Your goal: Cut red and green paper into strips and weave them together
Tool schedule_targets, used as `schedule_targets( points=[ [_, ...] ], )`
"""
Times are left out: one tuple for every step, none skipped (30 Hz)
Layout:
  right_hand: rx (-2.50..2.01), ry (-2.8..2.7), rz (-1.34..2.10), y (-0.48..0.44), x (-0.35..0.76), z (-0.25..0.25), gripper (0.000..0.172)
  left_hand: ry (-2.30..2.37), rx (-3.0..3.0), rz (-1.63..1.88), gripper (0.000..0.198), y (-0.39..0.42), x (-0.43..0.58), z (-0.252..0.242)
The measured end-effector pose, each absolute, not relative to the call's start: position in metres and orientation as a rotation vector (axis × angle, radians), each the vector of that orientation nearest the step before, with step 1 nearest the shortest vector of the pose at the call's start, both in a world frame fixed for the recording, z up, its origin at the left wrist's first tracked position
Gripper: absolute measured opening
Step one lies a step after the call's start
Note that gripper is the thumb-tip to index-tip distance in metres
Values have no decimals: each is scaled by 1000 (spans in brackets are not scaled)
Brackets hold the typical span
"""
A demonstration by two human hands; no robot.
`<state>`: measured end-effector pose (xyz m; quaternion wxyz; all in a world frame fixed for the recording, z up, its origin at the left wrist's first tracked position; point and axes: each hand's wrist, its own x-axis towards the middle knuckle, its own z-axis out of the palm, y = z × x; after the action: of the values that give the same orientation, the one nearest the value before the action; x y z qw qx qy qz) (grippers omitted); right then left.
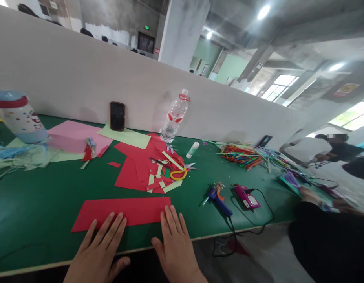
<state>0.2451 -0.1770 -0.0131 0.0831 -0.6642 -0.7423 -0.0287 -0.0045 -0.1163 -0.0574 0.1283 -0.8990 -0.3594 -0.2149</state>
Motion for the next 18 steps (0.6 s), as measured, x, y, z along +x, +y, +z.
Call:
schedule_targets(
  points=[
    [-1929, -2231, -77, -173, 233, -12, 61, -1044, -2618, -623, 66, -116, -5, -58],
    [-1848, -2263, -54, -168, 220, -11, 63, -1054, -2622, -625, 62, -117, -5, -59],
    [-1742, -2308, -27, -164, 206, -12, 66, -1068, -2629, -634, 58, -117, -5, -58],
    [-1644, -2341, 2, -159, 193, -14, 68, -1082, -2640, -648, 53, -117, -5, -57],
    [-1583, -2336, 8, -156, 181, -17, 71, -1097, -2653, -665, 47, -118, -5, -56],
    [-1569, -2312, 9, -153, 171, -20, 74, -1106, -2665, -686, 43, -119, -4, -55],
    [-1561, -2288, 0, -150, 163, -24, 77, -1111, -2675, -703, 41, -119, -3, -55],
    [-1557, -2268, -9, -149, 158, -28, 79, -1113, -2682, -711, 40, -119, -2, -55],
    [-1555, -2258, -18, -148, 156, -32, 81, -1109, -2686, -713, 40, -119, -1, -55],
    [-1549, -2259, -27, -148, 156, -35, 82, -1112, -2687, -709, 41, -119, -1, -56],
    [-1539, -2270, -36, -149, 157, -37, 83, -1112, -2688, -705, 42, -119, -3, -58],
    [-1530, -2285, -47, -150, 160, -39, 83, -1118, -2688, -699, 44, -118, -5, -60],
    [-1526, -2302, -59, -151, 163, -40, 82, -1107, -2689, -693, 47, -116, -10, -62],
    [-1528, -2320, -68, -152, 167, -40, 82, -1088, -2692, -687, 53, -115, -16, -64],
    [-1538, -2335, -74, -154, 172, -40, 81, -1095, -2686, -671, 60, -114, -23, -67],
    [-1556, -2347, -77, -155, 177, -39, 80, -1024, -2698, -656, 70, -112, -32, -70],
    [-1582, -2352, -78, -157, 183, -38, 79, -1044, -2701, -623, 81, -112, -42, -73],
    [-1616, -2352, -76, -159, 190, -36, 77, -1082, -2705, -609, 87, -111, -53, -76]
  ],
)
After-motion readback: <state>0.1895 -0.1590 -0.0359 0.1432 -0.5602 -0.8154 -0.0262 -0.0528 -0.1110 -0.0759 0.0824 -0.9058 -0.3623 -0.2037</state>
